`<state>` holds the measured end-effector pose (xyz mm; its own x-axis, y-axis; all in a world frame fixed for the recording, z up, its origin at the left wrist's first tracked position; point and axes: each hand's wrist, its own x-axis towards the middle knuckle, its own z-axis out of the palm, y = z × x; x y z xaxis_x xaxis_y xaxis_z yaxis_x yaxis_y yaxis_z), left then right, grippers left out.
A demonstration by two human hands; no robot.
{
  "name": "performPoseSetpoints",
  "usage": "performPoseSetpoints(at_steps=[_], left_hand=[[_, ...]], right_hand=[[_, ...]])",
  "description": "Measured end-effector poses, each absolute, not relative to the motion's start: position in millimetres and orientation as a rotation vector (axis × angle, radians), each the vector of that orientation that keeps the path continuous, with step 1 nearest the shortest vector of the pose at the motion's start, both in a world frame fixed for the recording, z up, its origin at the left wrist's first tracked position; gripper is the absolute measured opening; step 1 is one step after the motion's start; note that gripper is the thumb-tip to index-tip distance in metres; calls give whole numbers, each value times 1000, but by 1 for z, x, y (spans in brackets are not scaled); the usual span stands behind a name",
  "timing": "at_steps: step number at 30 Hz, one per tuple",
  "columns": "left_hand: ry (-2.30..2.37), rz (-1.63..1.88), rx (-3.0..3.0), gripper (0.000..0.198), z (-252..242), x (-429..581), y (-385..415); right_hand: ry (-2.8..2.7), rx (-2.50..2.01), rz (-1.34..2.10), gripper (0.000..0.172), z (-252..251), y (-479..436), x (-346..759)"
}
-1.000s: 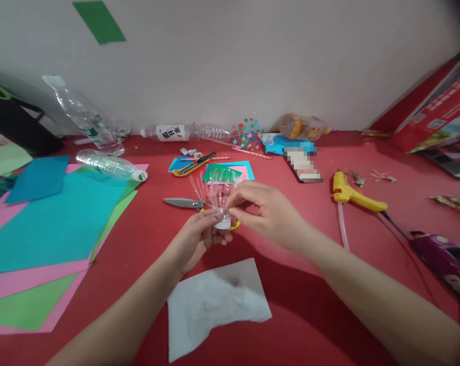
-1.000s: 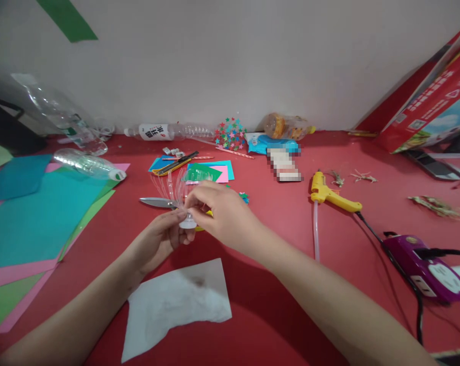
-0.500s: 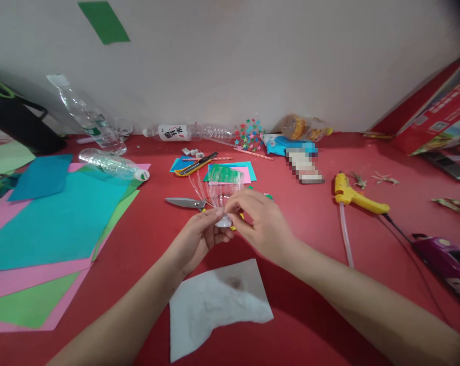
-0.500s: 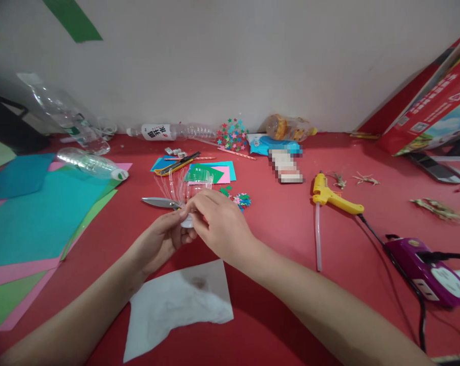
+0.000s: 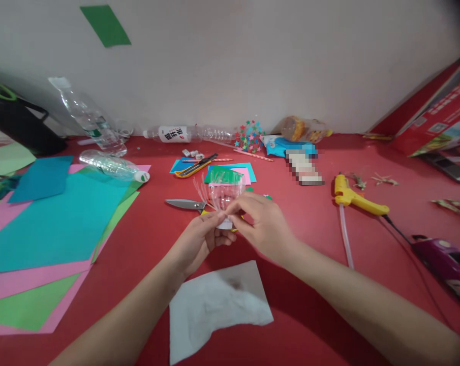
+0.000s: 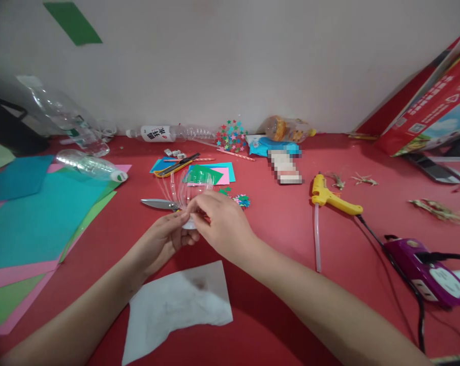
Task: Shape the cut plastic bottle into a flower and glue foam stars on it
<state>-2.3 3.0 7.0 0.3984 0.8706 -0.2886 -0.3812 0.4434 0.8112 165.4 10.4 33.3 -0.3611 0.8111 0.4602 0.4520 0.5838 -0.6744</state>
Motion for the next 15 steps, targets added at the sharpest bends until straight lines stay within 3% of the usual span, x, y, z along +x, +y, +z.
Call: performPoseSetpoints(at_steps=[15], left_hand=[[829, 938, 864, 19, 6, -3, 4]], right_hand=[[-2034, -963, 481, 12, 47, 5, 168]])
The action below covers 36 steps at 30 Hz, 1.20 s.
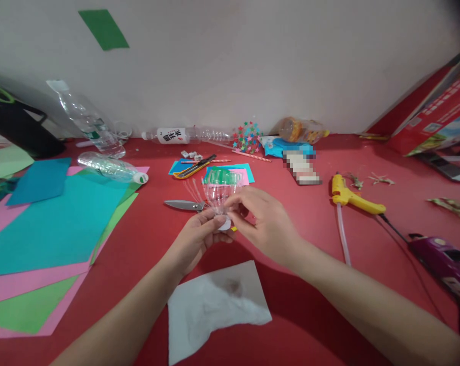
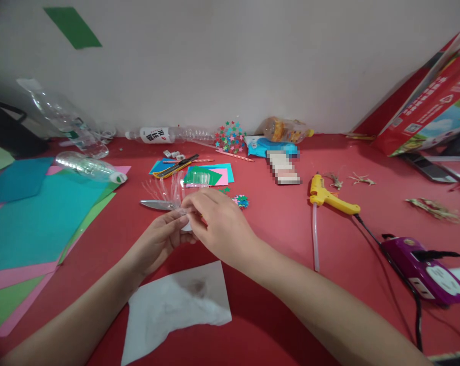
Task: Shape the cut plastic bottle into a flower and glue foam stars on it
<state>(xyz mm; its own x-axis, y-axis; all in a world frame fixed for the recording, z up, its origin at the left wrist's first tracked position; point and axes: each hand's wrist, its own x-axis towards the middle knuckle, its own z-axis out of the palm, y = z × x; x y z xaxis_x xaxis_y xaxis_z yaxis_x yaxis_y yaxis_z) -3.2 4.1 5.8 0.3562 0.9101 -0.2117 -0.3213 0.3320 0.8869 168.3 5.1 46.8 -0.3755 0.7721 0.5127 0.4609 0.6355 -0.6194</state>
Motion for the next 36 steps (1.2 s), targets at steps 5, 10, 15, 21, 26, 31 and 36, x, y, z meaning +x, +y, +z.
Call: performPoseSetpoints(at_steps=[5, 10, 15, 21, 26, 31, 36], left_hand=[[829, 945, 899, 24, 5, -3, 5], [849, 928, 912, 22, 9, -3, 4], [822, 893, 891, 24, 13, -3, 1], [811, 854, 908, 25, 10, -4, 0], [812, 817, 937, 26, 10, -3, -1], [840, 779, 940, 29, 12, -2, -1], [843, 767, 927, 33, 11, -1, -1]], right_hand=[[-2066, -987, 520, 13, 47, 2, 166], [-2041, -913, 514, 17, 57, 2, 176], [-1840, -1020, 506, 14, 75, 14, 194], [-1920, -1042, 519, 9, 80, 25, 198], [-1855, -1074, 720, 6, 77, 26, 198], [-1811, -1051, 877, 7, 79, 24, 199], [-1815, -1020, 870, 10, 80, 22, 197]])
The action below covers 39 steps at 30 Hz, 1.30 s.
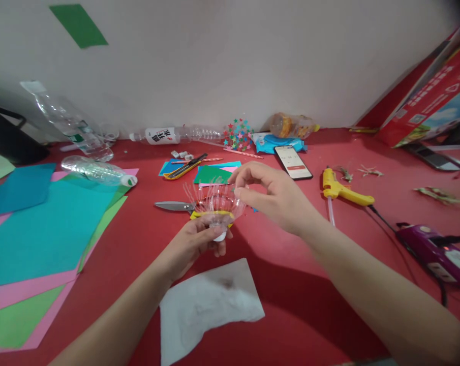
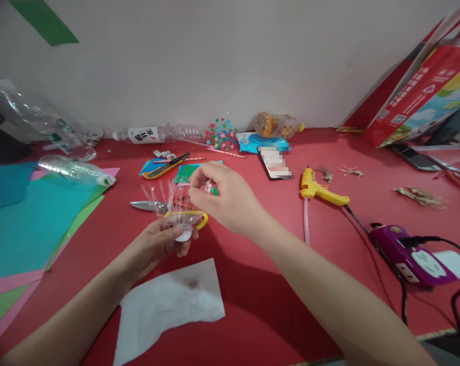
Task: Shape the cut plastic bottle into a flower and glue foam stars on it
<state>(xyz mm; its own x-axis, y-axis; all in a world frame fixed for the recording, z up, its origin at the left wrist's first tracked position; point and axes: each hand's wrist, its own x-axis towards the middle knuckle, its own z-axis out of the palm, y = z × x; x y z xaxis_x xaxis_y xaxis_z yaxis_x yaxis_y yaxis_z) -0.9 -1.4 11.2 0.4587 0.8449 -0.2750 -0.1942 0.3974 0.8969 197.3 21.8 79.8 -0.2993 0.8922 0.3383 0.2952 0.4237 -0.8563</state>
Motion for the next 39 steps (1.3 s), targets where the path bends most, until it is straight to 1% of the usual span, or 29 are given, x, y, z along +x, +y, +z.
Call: performPoseSetpoints(at_steps=[14, 17, 23, 25, 27, 30, 33, 35, 37, 39], left_hand=[[801, 715, 861, 30, 11, -2, 0], [815, 717, 856, 29, 13, -1, 0], [926, 723, 856, 28, 10, 0, 0], [923, 750, 848, 30, 8, -1, 1], [911, 784, 846, 29, 8, -1, 2], [892, 831, 854, 28, 9, -2, 2], [873, 858, 854, 27, 10, -3, 2], [866, 864, 852, 26, 9, -3, 2], [864, 872, 840, 25, 8, -3, 2], [859, 875, 830, 24, 7, -3, 2]], right_hand=[[-1797, -1026, 846, 9, 74, 29, 200], [-1885, -964, 654, 11, 76, 26, 200], [-2160, -794, 1, 14, 79, 18, 199], [-2176, -767, -54, 15, 78, 16, 197], [-2183, -789, 91, 13, 77, 13, 195], [-2158, -924, 465, 9, 74, 10, 191], [-2069, -1025, 729, 7, 70, 8, 188], [-1995, -1019, 851, 9, 67, 8, 186], [-1938, -973, 936, 8, 65, 8, 183], [-1952, -929, 932, 9, 62, 10, 180]])
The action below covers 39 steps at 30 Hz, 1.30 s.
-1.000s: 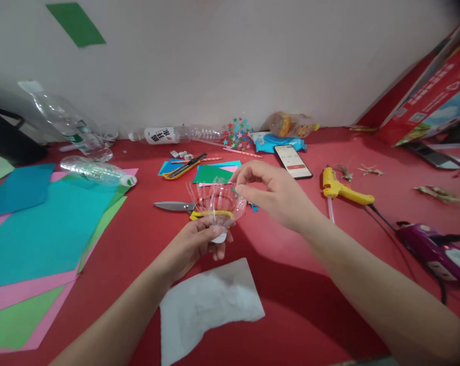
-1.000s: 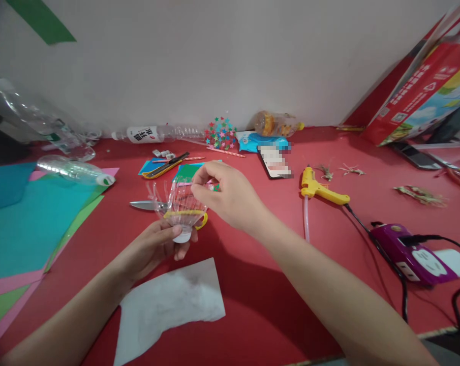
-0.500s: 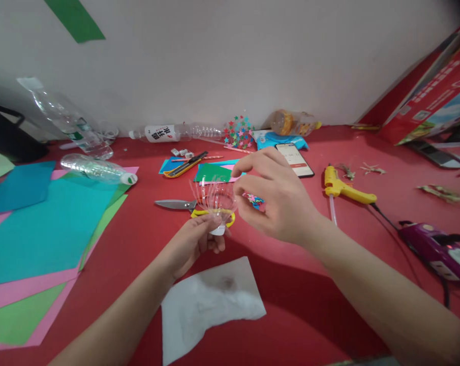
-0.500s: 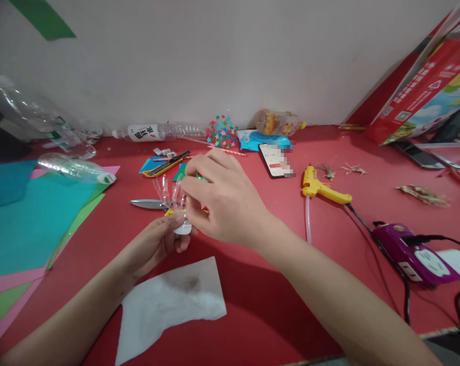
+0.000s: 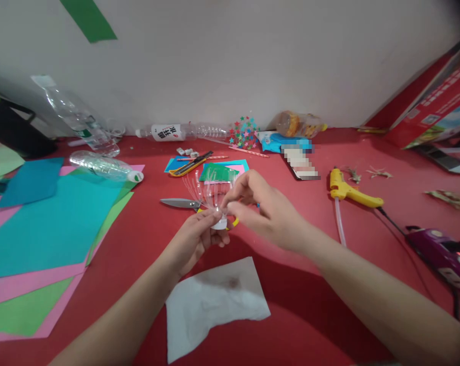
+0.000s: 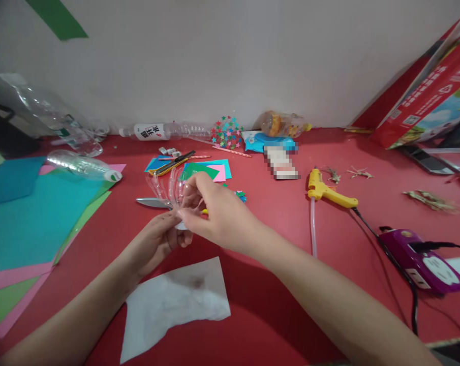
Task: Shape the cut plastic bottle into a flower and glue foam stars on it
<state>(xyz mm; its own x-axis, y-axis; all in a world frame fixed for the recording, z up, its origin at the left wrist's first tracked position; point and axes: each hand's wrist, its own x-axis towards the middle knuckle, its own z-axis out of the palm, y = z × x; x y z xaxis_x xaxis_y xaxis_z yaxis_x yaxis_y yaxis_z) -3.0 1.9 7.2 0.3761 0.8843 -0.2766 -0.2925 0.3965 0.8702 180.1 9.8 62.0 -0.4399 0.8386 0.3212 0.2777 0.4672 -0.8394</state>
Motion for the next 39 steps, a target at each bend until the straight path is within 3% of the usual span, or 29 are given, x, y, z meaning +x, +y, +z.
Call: performPoseSetpoints(at_steps=[6, 14, 39], left_hand=[[793, 892, 816, 22, 8, -2, 3], [730, 870, 769, 24, 12, -1, 0], [767, 899, 739, 23, 14, 0, 0]], right_hand=[[-2174, -870, 475, 14, 48, 13, 173], [-2103, -840, 281, 17, 42, 8, 169], [-1973, -963, 387, 9, 30, 5, 163]])
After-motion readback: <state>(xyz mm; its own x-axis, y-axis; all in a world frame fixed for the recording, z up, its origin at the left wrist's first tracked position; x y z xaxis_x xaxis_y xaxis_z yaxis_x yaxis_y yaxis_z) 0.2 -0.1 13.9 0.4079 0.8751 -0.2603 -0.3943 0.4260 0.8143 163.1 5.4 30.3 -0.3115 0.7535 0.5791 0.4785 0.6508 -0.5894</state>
